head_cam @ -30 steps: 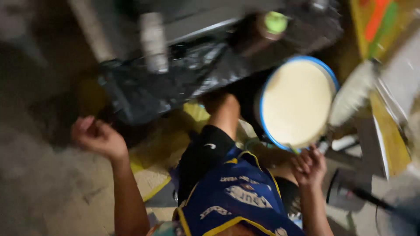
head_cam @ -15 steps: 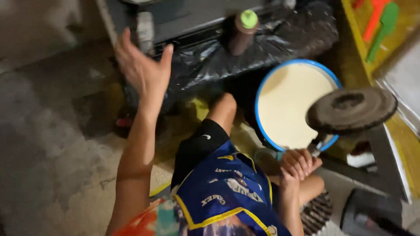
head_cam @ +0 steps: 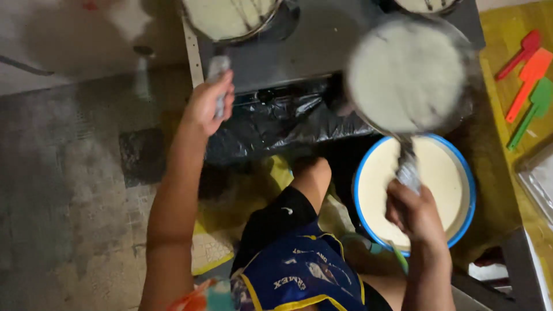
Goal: Dipping frying pans into batter and cooking thin crepes on multiple burners
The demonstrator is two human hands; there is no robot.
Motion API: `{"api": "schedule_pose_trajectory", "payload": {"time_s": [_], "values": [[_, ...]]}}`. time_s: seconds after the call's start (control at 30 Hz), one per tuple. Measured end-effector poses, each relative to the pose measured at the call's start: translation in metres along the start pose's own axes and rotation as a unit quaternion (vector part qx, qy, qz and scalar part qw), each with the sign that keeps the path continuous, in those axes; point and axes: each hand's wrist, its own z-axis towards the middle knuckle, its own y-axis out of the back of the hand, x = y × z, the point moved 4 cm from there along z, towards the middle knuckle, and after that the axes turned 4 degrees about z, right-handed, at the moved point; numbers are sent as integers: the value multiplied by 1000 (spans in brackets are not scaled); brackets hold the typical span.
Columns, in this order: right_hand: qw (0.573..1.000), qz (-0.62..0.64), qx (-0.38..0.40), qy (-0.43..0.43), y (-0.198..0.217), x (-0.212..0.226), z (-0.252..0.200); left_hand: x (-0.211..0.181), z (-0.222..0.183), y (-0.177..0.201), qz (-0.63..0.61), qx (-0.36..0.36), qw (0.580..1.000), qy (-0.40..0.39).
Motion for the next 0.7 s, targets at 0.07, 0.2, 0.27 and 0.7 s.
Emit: {"api": "schedule_pose_trajectory", "payload": {"time_s": [0.07, 0.2, 0.27, 0.7], "values": [[997, -49, 42, -46, -64, 18, 44, -14, -43, 31, 48, -42, 996, -60], [990, 31, 120, -69, -181, -34, 158, -30, -135, 84, 62, -99, 990, -78], [983, 32, 154, -98, -239, -40, 187, -22, -158, 119, 82, -161, 980, -83], [971, -191, 129, -59, -252, -21, 151, 12, -169, 20, 5, 47, 997, -65]]}}
